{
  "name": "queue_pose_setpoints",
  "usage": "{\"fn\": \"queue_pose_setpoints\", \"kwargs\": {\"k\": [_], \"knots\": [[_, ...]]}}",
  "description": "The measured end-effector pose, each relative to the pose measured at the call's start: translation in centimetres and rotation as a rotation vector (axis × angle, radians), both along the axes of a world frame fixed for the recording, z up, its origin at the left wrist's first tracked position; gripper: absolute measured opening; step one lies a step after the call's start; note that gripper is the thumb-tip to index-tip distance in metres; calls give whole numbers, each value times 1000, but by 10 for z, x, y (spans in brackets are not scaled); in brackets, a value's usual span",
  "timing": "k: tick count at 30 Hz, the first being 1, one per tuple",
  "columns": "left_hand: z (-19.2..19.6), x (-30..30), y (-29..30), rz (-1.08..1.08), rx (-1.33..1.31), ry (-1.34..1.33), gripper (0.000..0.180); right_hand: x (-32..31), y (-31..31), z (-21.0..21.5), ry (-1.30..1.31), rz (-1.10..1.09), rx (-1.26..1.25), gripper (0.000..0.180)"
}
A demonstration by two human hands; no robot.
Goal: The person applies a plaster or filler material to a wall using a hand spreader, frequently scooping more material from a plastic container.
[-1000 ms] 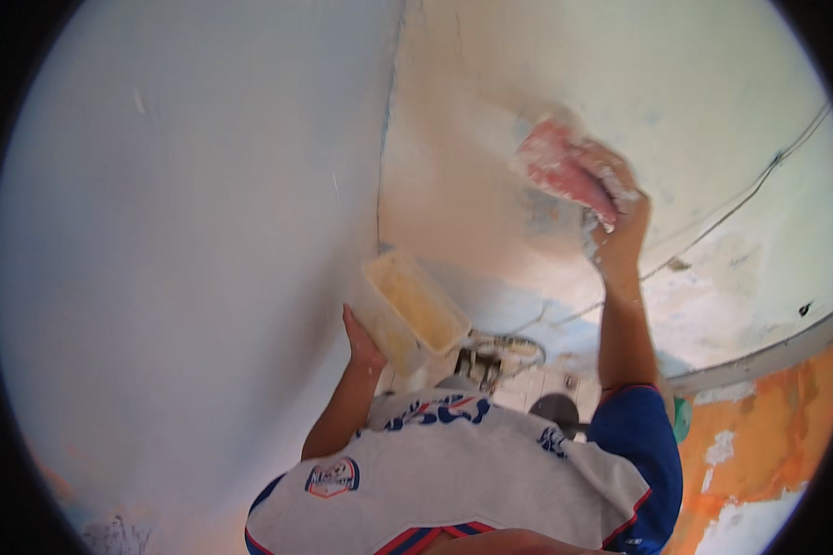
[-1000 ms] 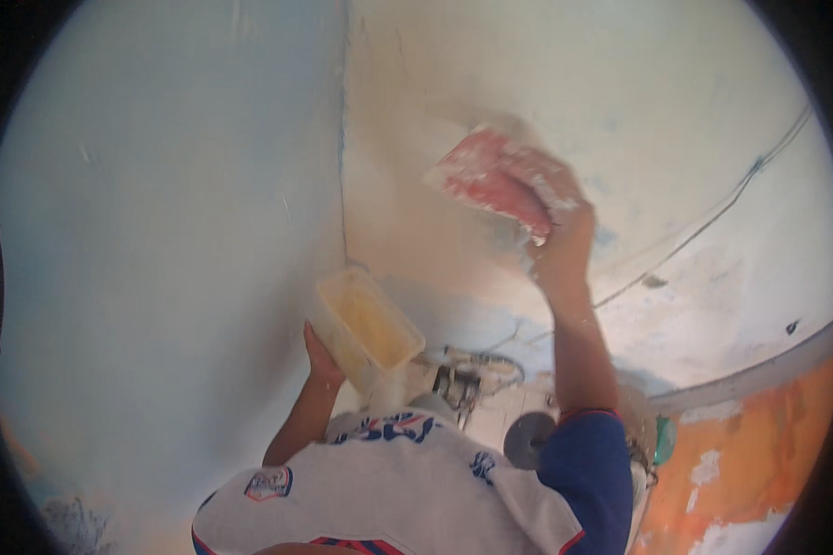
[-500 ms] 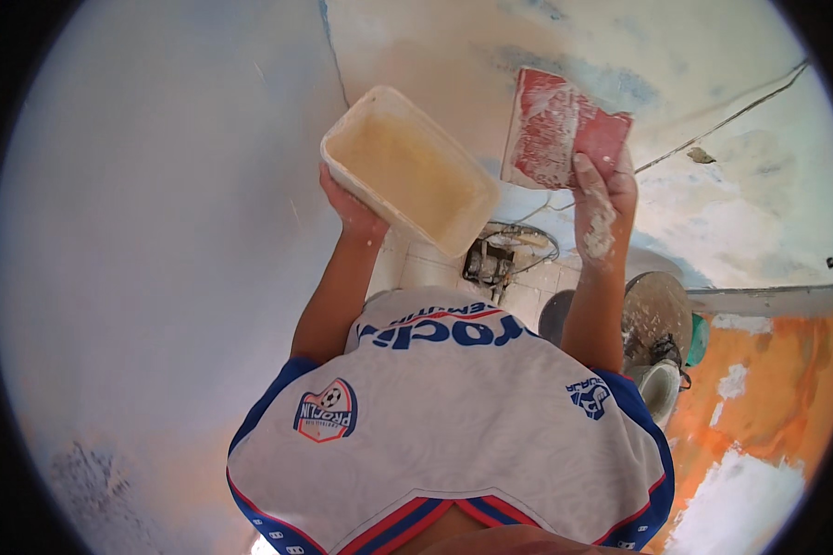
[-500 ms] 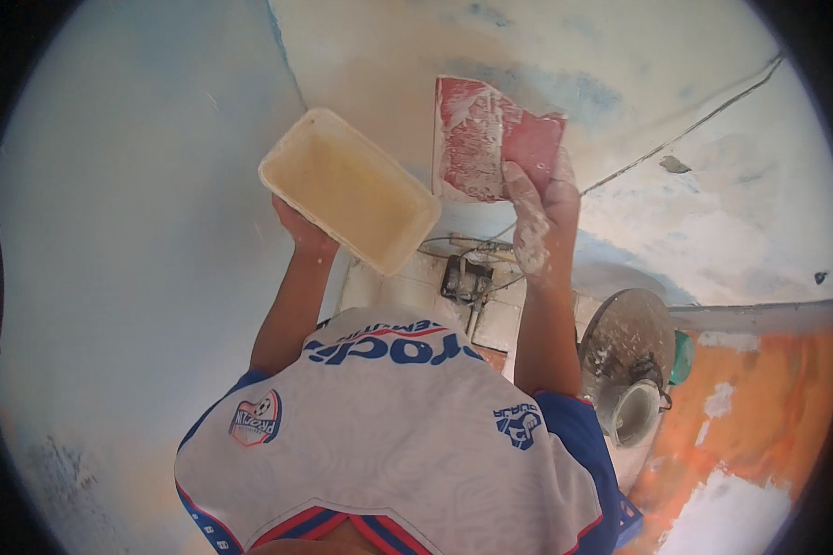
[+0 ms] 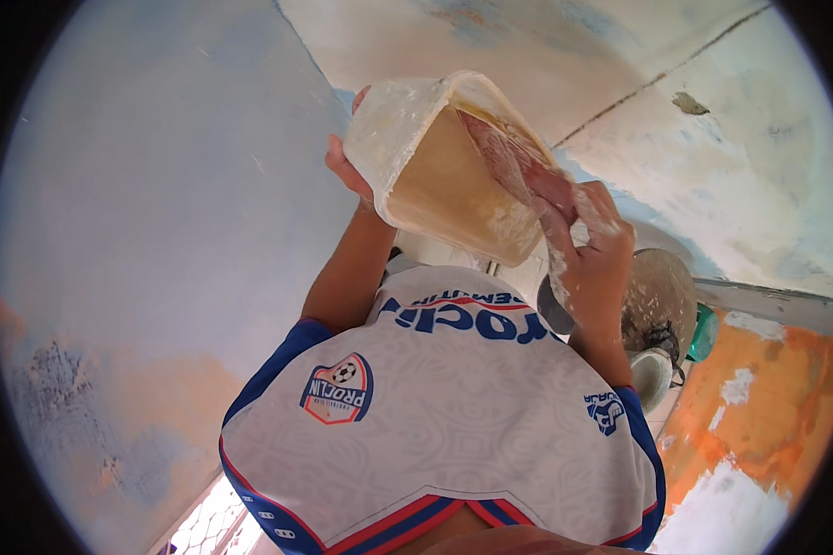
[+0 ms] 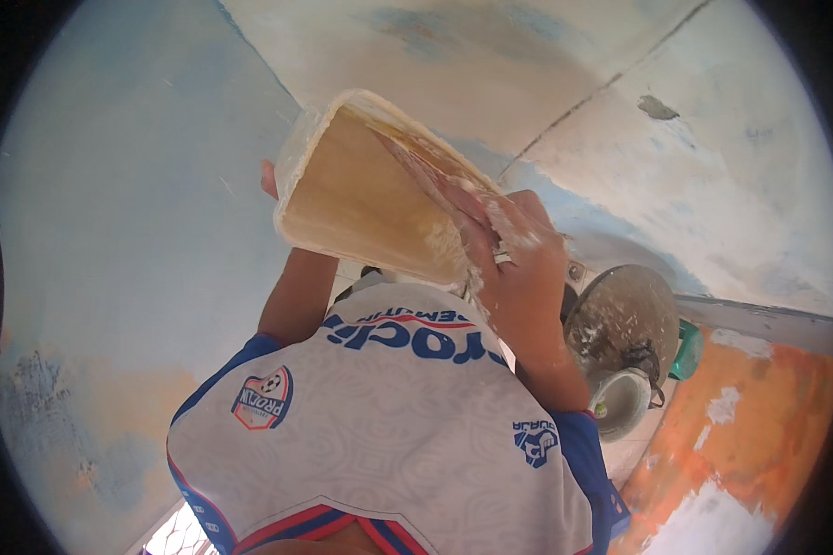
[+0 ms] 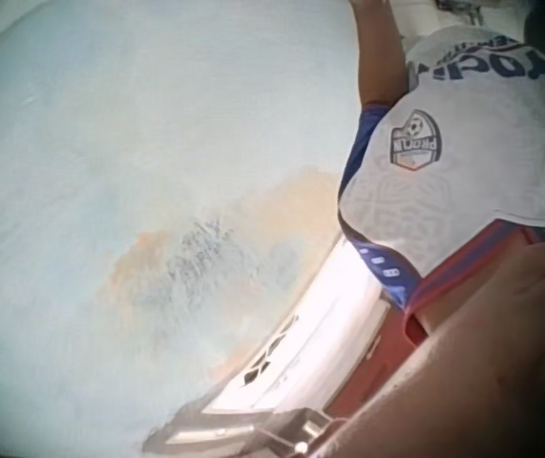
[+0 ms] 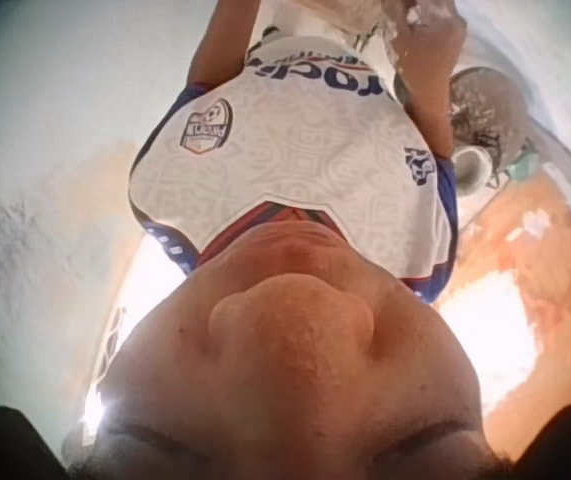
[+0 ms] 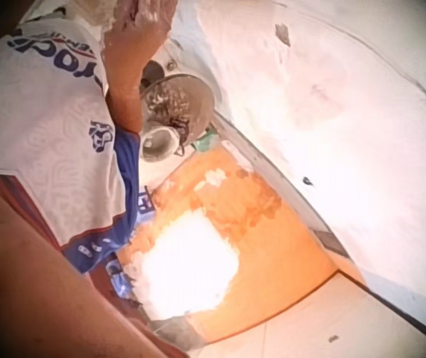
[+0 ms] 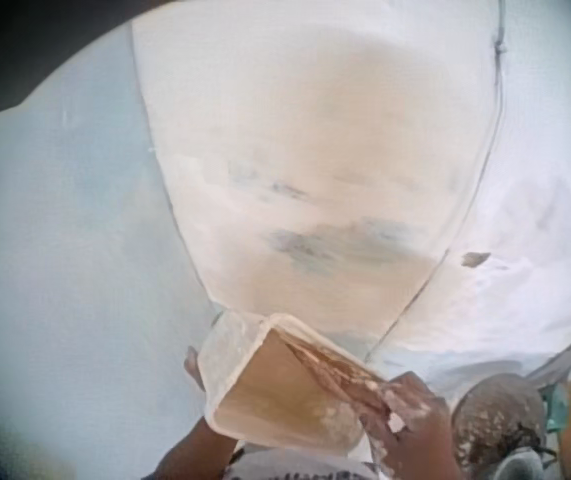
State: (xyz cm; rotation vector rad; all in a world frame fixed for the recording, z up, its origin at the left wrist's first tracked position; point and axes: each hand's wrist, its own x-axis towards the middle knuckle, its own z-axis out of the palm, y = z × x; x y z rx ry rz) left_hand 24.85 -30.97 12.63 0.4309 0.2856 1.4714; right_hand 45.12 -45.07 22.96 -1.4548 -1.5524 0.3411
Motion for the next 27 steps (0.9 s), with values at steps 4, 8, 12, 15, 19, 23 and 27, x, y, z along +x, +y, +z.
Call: {"fn": "queue_pose_setpoints", "kwargs": {"k": [4,8,12,15,19,23,27], "knots": [[8,33,-18,73,151,108,85,36,-14,-16,-19,77,35,23],[3,50,-23,42,309,131,87,65,-31,-13,-199,86,8,17],[1,64,-29,-32,433,146,93,80,-40,-18,-60,50,-30,11],[8,84,-36,-27,443,125,93,88,-43,-18,-61,49,32,12],[11,103,-33,-56,470,97,92,100,-42,-15,-117,46,70,14],[19,118,-23,-83,508,111,91,115,-36,-23,-146,54,106,16],[27,124,-6,-86,595,163,90,124,-34,-20,-121,13,140,15]]}}
